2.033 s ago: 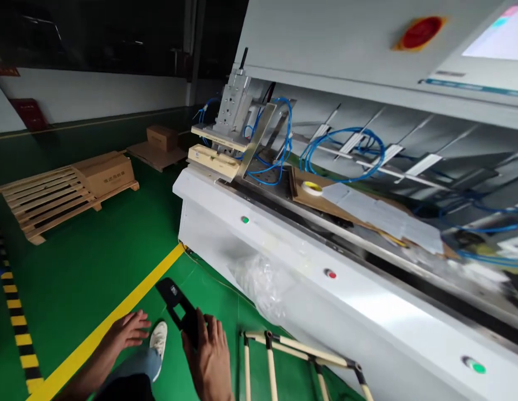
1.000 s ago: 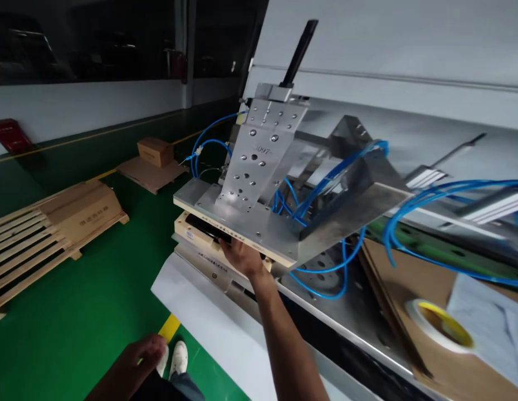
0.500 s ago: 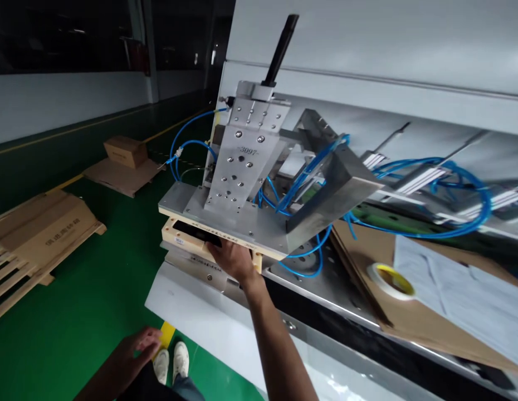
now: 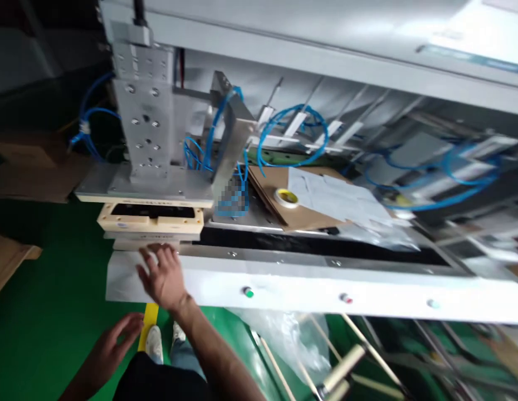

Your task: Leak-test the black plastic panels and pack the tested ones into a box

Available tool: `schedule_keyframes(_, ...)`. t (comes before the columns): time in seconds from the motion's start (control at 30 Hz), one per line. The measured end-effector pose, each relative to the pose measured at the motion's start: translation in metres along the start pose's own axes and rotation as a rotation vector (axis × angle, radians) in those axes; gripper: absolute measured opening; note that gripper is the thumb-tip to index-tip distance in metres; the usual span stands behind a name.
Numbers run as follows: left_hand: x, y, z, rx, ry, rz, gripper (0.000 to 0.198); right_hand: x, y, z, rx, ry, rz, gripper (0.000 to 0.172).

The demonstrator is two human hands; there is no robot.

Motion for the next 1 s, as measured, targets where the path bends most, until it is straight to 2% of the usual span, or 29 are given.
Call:
schedule_keyframes(0.1, -0.001, 0.013, 0.003, -0.120, 0.153, 0.023, 0.059, 0.073, -0.005, -0.036, -0.184, 0.010, -0.025, 0.041)
schedule_keyframes(0.17, -0.003, 0.033, 0.011, -0.213, 0.323, 0.029, 0.053, 0.119, -0.017, -0.046, -0.209, 0.081, -0.014, 0.042)
schedule_keyframes(0.23, -0.006, 0.062, 0.024, -0.320, 0.511, 0.044, 0.043, 0.159, -0.038, -0.042, -0.141, 0.188, 0.097, 0.039)
schedule_keyframes(0.3, -0.009, 0.097, 0.042, -0.444, 0.699, 0.087, 0.036, 0.195, -0.069, -0.024, -0.010, 0.298, 0.266, 0.030)
schedule_keyframes(0.37, -0.012, 0.135, 0.062, -0.576, 0.860, 0.158, 0.038, 0.231, -0.106, 0.003, 0.147, 0.398, 0.421, 0.022)
schedule_keyframes(0.47, -0.017, 0.189, 0.087, -0.749, 1.015, 0.276, 0.055, 0.290, -0.175, 0.057, 0.353, 0.530, 0.570, 0.018)
schedule_keyframes(0.53, -0.020, 0.219, 0.094, -0.822, 1.044, 0.366, 0.067, 0.335, -0.231, 0.100, 0.469, 0.629, 0.654, 0.018)
schedule_keyframes(0.6, -0.021, 0.240, 0.093, -0.849, 1.001, 0.479, 0.075, 0.378, -0.291, 0.144, 0.554, 0.739, 0.732, 0.026)
schedule_keyframes(0.7, -0.019, 0.257, 0.084, -0.885, 0.933, 0.592, 0.078, 0.432, -0.378, 0.208, 0.608, 0.907, 0.807, 0.046)
schedule_keyframes(0.8, -0.010, 0.260, 0.082, -0.992, 0.892, 0.652, 0.075, 0.463, -0.444, 0.264, 0.607, 1.047, 0.825, 0.056)
schedule_keyframes(0.9, -0.001, 0.262, 0.090, -1.051, 0.833, 0.707, 0.073, 0.474, -0.480, 0.303, 0.594, 1.128, 0.813, 0.059)
schedule_keyframes(1.0, 0.003, 0.271, 0.097, -1.067, 0.750, 0.745, 0.068, 0.475, -0.491, 0.318, 0.598, 1.158, 0.790, 0.058)
Point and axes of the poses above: each hand's wrist, its own x-axis away from the middle knuckle, its own y-axis out of the palm, z = x × y, the point moved 1 cm from there along -x, towards the middle knuckle, and after that the axes turned 11 degrees about -x, right-handed, at the moved point
